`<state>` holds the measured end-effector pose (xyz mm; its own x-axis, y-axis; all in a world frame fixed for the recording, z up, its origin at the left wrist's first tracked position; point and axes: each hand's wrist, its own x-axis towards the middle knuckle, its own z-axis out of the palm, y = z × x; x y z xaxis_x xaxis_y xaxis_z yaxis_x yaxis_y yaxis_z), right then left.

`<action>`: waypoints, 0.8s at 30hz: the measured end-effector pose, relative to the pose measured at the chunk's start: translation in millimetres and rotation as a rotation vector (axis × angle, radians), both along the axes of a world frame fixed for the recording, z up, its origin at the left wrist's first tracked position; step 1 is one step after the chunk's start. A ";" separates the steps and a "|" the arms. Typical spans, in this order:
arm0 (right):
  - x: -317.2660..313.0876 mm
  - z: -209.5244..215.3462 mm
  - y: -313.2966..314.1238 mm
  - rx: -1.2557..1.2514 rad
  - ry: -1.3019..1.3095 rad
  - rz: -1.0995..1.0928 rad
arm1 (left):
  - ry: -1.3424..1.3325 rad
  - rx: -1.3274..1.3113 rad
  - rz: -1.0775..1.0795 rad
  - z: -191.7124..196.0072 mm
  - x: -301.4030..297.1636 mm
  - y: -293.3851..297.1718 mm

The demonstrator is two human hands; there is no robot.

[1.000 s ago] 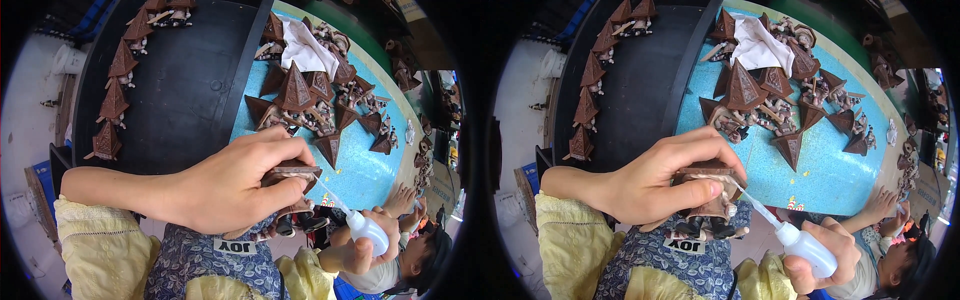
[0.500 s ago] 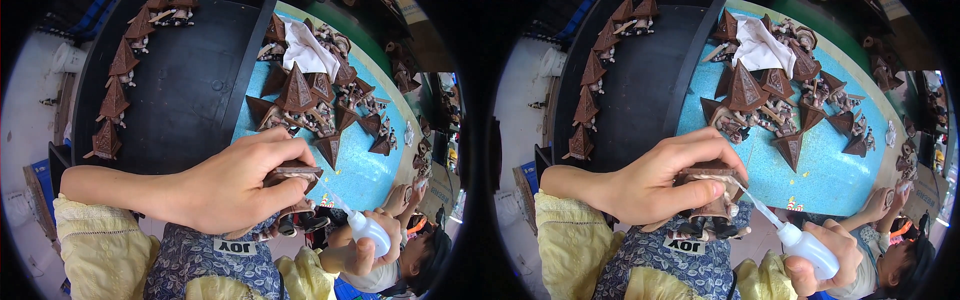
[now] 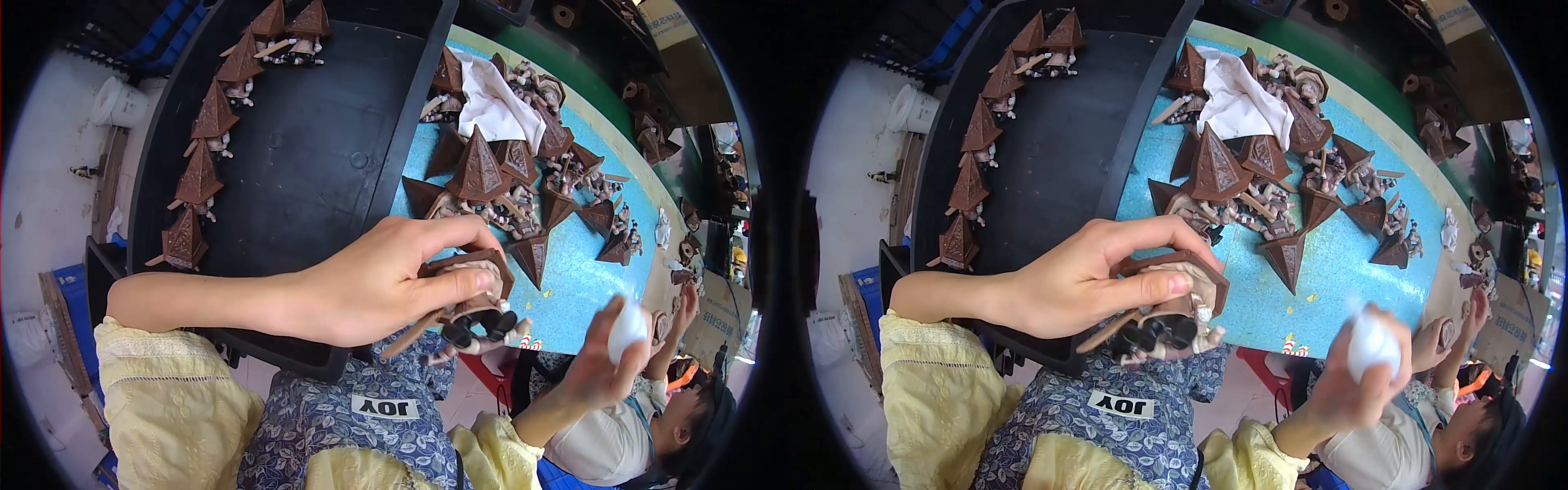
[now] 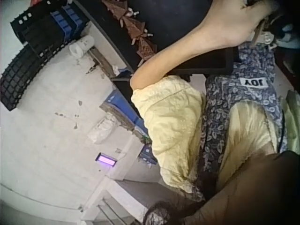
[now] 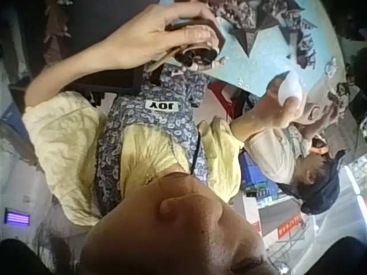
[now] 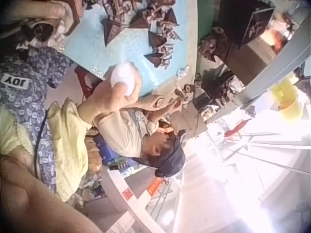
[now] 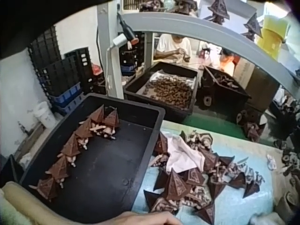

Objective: The person assembles figurines by applying glue from a bottle and attaching the parts together by hand, then places the assembled figurines into a black tray.

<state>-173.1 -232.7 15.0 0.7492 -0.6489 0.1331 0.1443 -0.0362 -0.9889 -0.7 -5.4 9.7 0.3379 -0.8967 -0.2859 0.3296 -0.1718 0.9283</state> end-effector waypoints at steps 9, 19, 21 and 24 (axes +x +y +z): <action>115.9 -38.3 -77.1 -0.122 0.011 0.048 | -0.698 -0.073 0.077 0.6 6.7 4.2; 233.7 -103.1 -181.3 -0.707 0.463 -0.111 | -0.891 -0.045 0.134 5.6 8.6 11.0; 239.9 -107.1 -174.5 -0.785 0.503 -0.099 | -0.942 -0.048 0.168 5.2 9.1 11.9; 240.6 -113.6 -169.3 -0.987 0.484 -0.041 | -0.965 -0.104 0.222 3.7 10.3 10.2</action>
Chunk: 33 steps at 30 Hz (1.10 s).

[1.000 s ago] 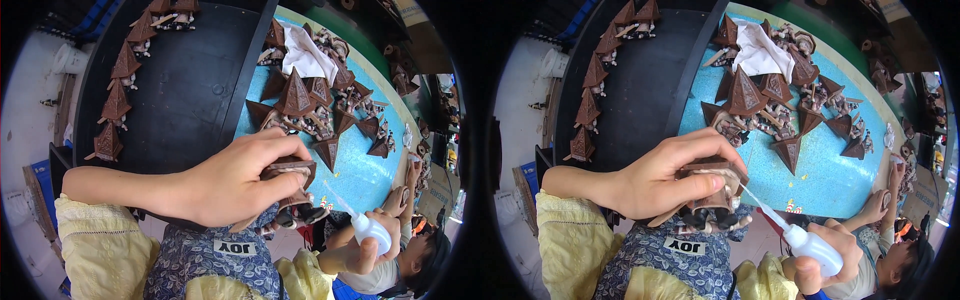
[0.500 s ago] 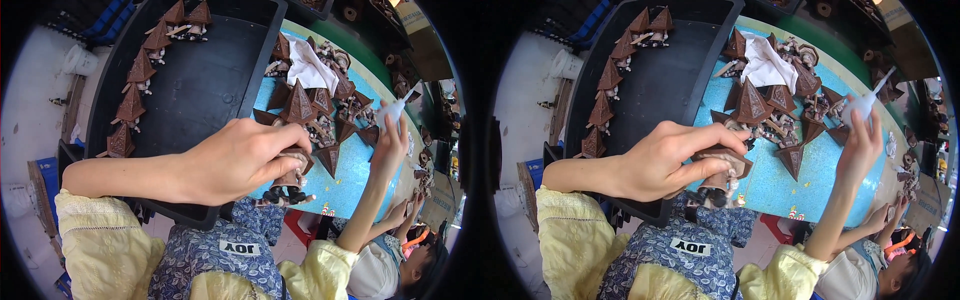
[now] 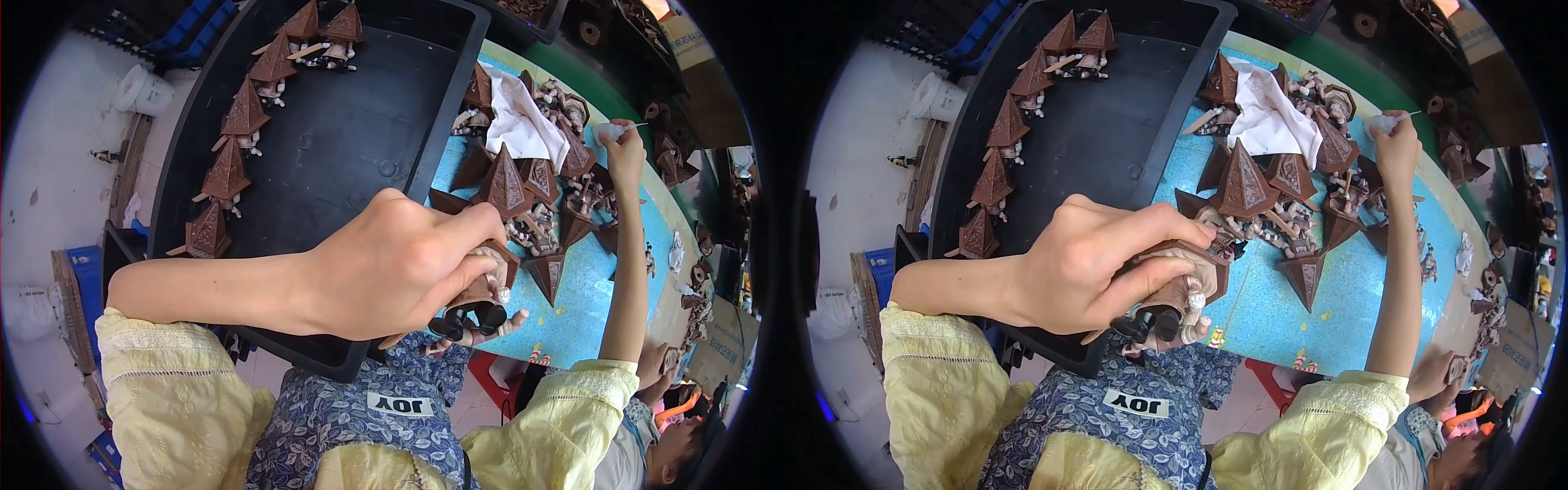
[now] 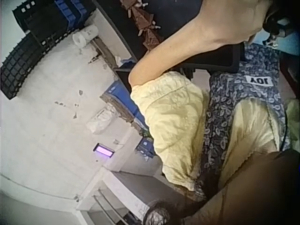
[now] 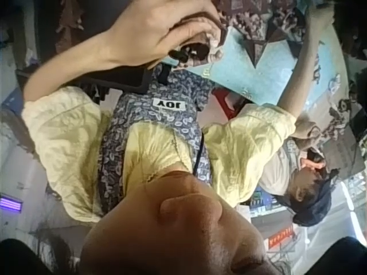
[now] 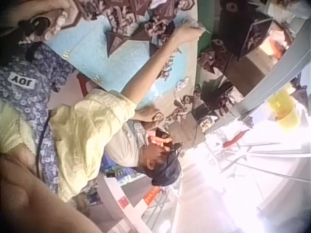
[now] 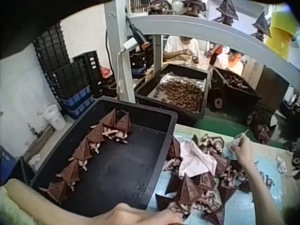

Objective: The person assembles figurines by applying glue from a bottle and attaching the parts together by hand, then places the assembled figurines into a black tray.

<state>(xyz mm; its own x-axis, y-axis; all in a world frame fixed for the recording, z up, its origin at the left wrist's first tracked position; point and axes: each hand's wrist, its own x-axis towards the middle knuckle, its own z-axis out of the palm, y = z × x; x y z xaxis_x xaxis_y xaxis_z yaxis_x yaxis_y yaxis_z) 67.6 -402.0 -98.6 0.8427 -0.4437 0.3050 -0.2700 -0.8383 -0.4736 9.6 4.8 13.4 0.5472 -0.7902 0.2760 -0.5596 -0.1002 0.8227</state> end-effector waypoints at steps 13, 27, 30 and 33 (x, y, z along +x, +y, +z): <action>3.4 5.0 9.6 0.021 0.054 0.059 | -0.046 -0.006 -0.010 -1.1 0.7 -3.1; -125.1 104.5 111.1 0.689 -0.366 0.140 | 0.089 0.006 -0.074 -2.3 -2.6 -20.9; -178.4 104.8 171.6 1.120 -0.264 0.369 | 0.114 -0.021 -0.158 -3.6 -7.0 -44.5; -197.1 102.5 202.9 1.201 -0.247 0.346 | 0.088 -0.046 -0.224 -3.7 -18.3 -53.1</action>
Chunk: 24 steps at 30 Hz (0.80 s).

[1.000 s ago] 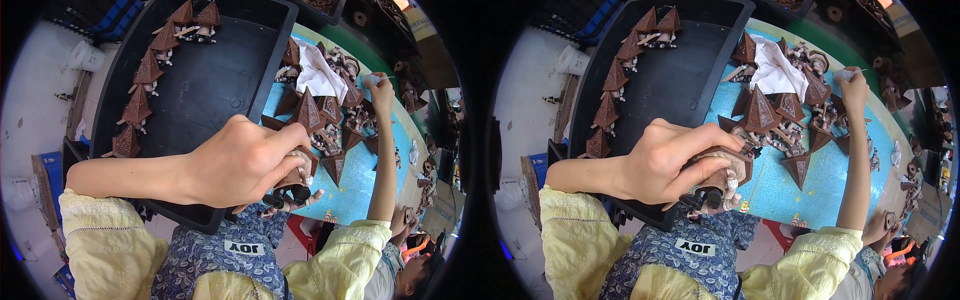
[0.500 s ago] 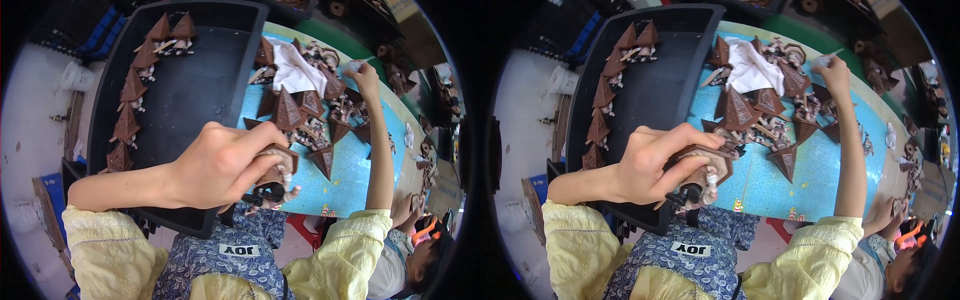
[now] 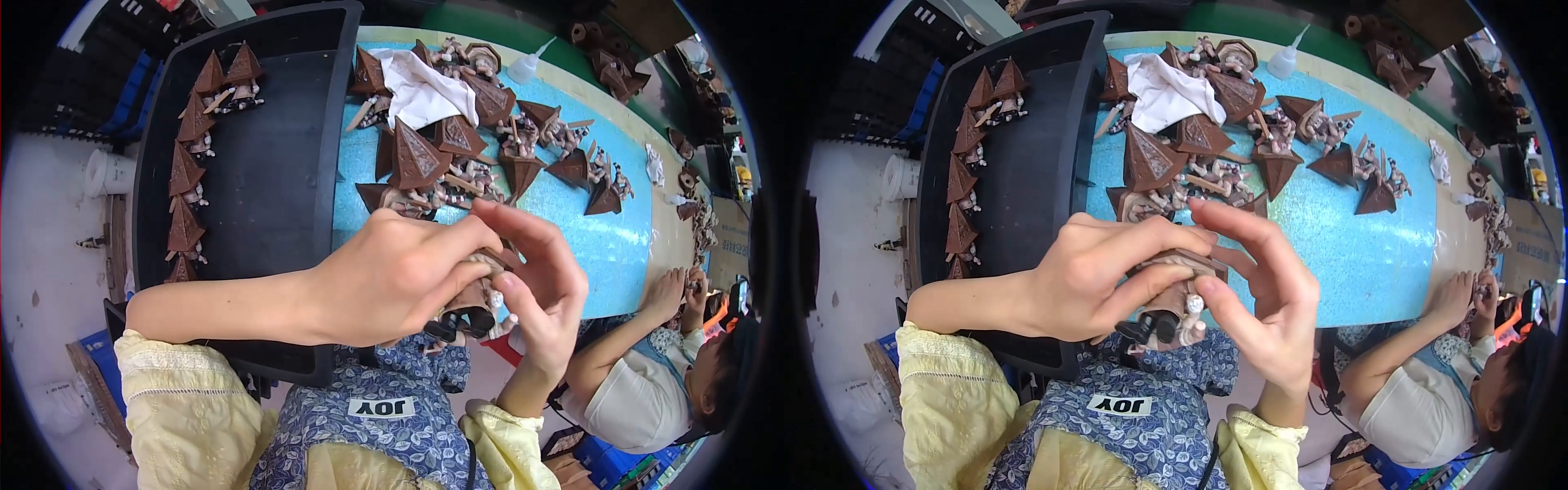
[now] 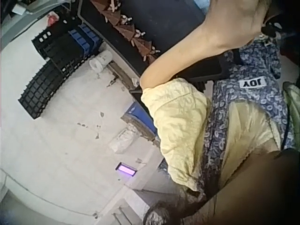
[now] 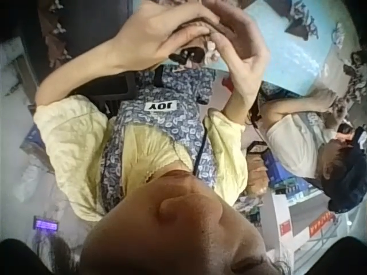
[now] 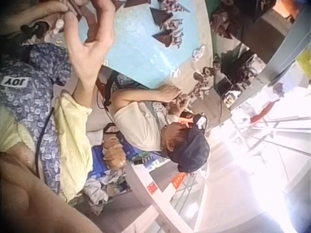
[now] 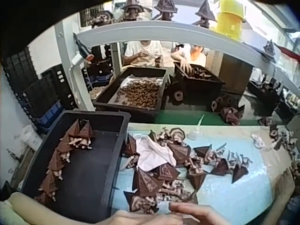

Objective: The person assembles figurines by applying glue from a bottle and attaching the parts together by hand, then places the assembled figurines into a black tray.

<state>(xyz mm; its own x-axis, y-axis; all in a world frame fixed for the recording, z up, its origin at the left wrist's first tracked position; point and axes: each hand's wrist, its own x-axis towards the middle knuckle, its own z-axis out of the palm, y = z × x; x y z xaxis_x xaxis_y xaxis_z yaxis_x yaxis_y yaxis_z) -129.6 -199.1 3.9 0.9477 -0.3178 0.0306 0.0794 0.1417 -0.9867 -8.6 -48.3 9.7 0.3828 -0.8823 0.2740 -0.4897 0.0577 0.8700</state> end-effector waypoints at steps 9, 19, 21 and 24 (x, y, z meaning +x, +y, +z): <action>-4.5 -18.9 4.5 -0.307 -0.061 -0.046 | -0.005 0.073 0.001 -6.4 -12.9 7.3; -6.1 -19.7 13.5 -0.151 0.004 -0.119 | -0.048 0.055 0.039 -9.6 -15.1 8.4; -6.6 -21.6 13.1 -0.175 -0.014 -0.124 | -0.065 0.028 0.052 -10.6 -16.1 7.8; -6.2 -23.2 13.9 -0.212 -0.011 -0.135 | -0.070 0.014 0.066 -10.0 -16.8 7.8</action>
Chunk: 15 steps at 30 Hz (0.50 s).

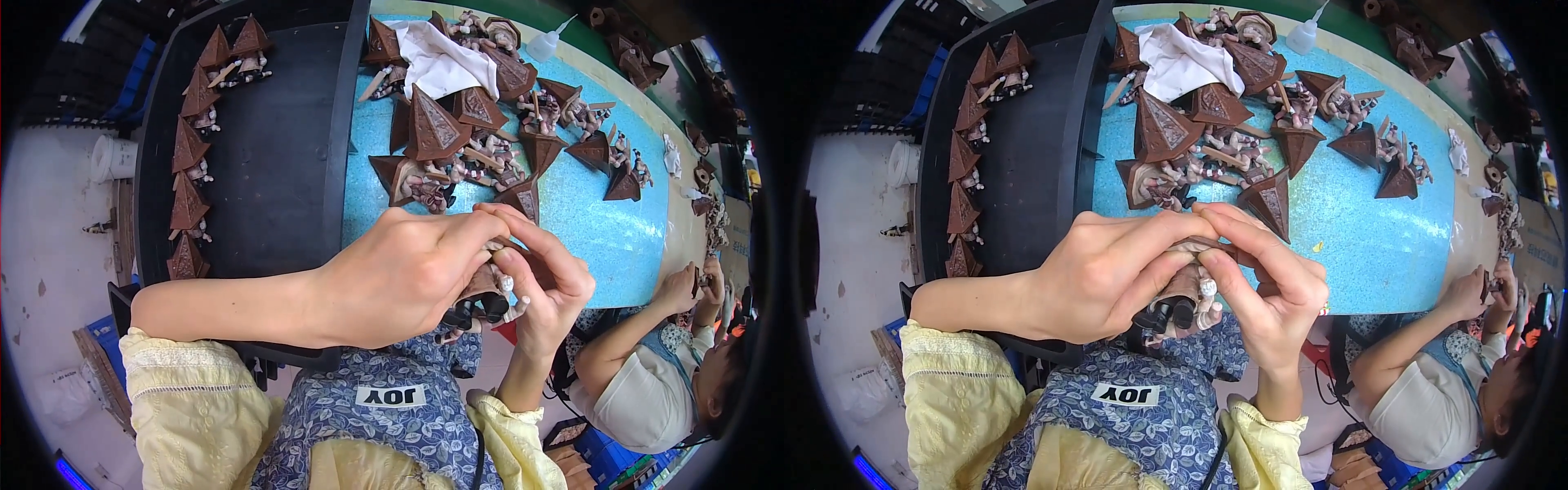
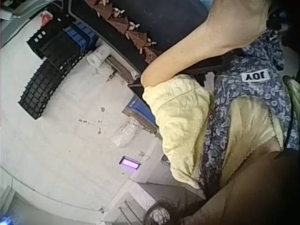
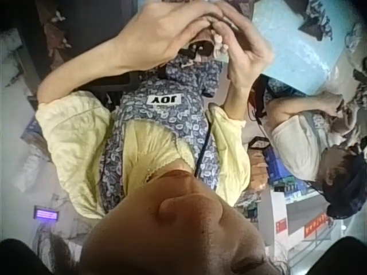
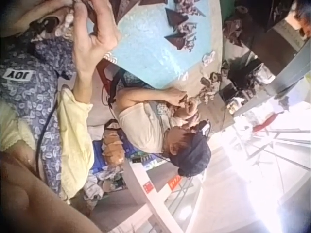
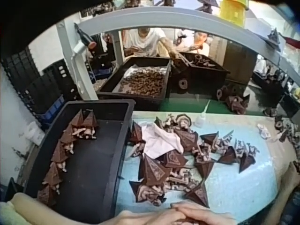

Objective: The person assembles figurines by applying glue from a bottle and attaching the parts together by hand, then places the assembled figurines into a black tray.

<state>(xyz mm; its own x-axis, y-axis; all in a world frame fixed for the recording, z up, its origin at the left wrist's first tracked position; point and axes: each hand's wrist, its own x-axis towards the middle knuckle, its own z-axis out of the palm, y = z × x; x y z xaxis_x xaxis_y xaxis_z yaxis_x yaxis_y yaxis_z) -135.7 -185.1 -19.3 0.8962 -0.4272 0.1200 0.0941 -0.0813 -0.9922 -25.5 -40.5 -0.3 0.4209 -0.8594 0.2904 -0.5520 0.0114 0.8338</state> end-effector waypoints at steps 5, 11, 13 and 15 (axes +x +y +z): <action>-0.9 -3.3 -0.3 -0.029 -0.016 -0.005 | -0.009 -0.001 -0.002 -0.8 -0.5 0.3; -0.6 -6.5 -1.2 -0.094 -0.044 -0.015 | -0.025 -0.017 0.004 -1.0 -2.5 0.0; -0.4 -5.3 -1.6 -0.095 -0.037 -0.027 | -0.026 -0.021 0.004 -1.3 -2.1 -1.0; 2.0 -4.1 -1.3 -0.106 -0.058 -0.013 | -0.042 -0.024 0.008 -0.1 -0.5 0.5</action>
<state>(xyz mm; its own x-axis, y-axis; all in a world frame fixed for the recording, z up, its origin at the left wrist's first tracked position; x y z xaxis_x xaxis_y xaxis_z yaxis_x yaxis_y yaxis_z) -133.7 -186.4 -23.4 0.8809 -0.4207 0.2171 0.1498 -0.1874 -0.9708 -25.9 -40.0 -0.4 0.4146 -0.8486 0.3286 -0.5865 0.0269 0.8095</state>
